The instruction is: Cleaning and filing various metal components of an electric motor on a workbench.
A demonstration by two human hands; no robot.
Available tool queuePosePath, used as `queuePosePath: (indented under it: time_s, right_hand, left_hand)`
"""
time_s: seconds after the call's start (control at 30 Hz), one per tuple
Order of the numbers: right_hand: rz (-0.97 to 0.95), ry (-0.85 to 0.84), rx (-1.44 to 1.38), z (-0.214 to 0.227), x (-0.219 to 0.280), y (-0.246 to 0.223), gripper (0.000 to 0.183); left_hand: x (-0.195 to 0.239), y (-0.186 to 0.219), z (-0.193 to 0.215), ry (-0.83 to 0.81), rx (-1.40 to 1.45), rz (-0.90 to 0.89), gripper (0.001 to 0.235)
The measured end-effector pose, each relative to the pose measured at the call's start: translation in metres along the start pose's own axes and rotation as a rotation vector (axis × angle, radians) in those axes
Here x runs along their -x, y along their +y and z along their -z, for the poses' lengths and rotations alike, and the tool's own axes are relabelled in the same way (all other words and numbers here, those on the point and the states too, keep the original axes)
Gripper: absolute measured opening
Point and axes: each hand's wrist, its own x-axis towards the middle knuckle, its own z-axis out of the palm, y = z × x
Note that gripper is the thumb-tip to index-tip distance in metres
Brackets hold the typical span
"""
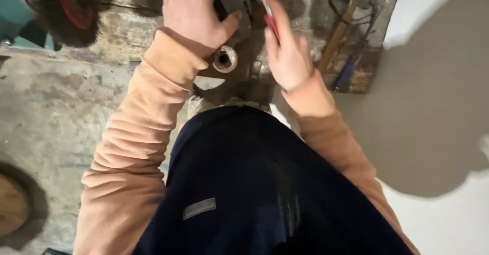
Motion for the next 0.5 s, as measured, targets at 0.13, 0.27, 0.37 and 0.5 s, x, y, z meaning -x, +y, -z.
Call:
queuePosePath:
  time_s: [0.13,0.27,0.37,0.5]
  right_hand:
    - [0.052,0.013,-0.037,0.005,0.020,0.005,0.048]
    - [0.130,0.033,0.051,0.010,0.027,0.013,0.052]
    - [-0.103,-0.166,-0.016,0.010,-0.012,-0.003,0.048]
    - [0.126,0.012,-0.056,0.009,0.017,0.013,0.044]
  left_hand:
    - [0.003,0.001,-0.003,-0.021,-0.019,0.051,0.046]
    - [0.003,-0.001,-0.001,0.010,-0.058,-0.019,0.049]
    - [0.000,0.003,0.002,-0.022,-0.021,0.011,0.046]
    - [-0.002,0.004,0.003,-0.042,-0.016,0.041,0.046]
